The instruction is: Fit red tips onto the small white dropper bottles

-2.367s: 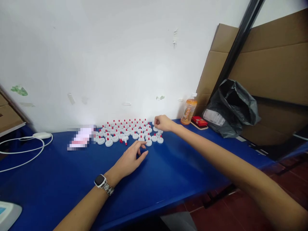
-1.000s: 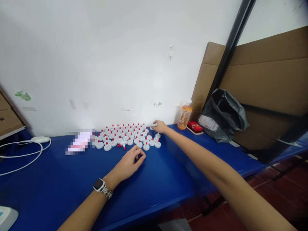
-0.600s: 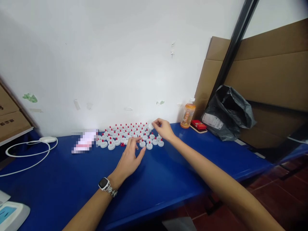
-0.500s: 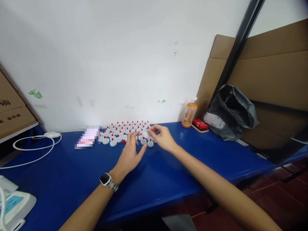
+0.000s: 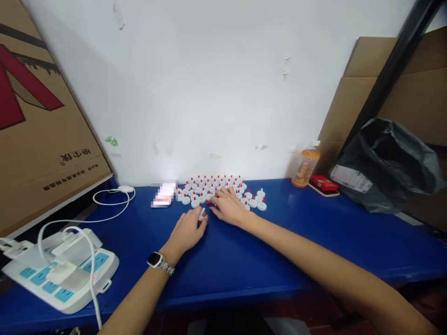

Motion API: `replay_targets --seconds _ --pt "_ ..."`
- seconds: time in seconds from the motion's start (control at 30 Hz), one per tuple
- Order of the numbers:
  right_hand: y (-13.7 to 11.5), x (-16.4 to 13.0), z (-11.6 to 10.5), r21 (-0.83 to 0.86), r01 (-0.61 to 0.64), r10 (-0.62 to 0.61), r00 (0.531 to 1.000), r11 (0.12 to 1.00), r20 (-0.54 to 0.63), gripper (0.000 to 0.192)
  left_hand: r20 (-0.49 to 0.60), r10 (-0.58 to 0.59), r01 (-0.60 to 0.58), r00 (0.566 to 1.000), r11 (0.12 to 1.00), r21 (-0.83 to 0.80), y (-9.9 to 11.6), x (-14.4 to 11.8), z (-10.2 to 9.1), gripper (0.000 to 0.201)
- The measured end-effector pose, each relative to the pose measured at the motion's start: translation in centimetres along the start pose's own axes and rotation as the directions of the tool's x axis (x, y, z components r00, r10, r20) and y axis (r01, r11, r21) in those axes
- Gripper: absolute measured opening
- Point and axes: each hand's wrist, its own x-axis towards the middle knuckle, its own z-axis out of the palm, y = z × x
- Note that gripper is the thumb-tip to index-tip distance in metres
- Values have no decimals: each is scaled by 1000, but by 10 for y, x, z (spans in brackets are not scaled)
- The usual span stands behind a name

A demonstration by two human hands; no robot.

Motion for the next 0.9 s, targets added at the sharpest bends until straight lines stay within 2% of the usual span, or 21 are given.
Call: replay_targets --seconds 0.1,0.23,0.33,0.43,0.5,0.57,0.67,0.77,0.9 --pt "-4 15 10 -103 16 -12 999 995 34 18 -21 4 -4 1000 1000 5 -1 0 2 23" --pt "2 20 18 -115 -18 23 999 993 46 15 -27 11 -12 1000 999 -38 -2 0 3 23" --pt "8 18 17 -27 -45 45 999 999 13 12 -19 6 -7 1000 997 -74 -4 0 3 23" --pt "8 11 10 185 -99 114 990 978 -76 9 -7 -8 7 1000 995 -103 -3 0 3 23" --pt "4 3 4 424 -158 229 966 892 -122 10 -3 6 -7 1000 992 -126 1 -1 5 23" --pt "-2 -9 -1 652 -198 341 935 732 -100 11 2 33 -32 999 988 -152 6 -1 8 24" --pt "-13 -26 -4 825 -221 417 909 521 -20 10 9 67 -64 998 978 -200 14 -2 11 24" --pt "-20 -36 -4 872 -224 431 902 435 17 11 11 73 -68 997 965 -254 19 -3 13 24" --pt "-22 -36 -5 904 -165 487 872 394 -53 10 -19 86 -88 996 954 -287 20 -1 15 26"
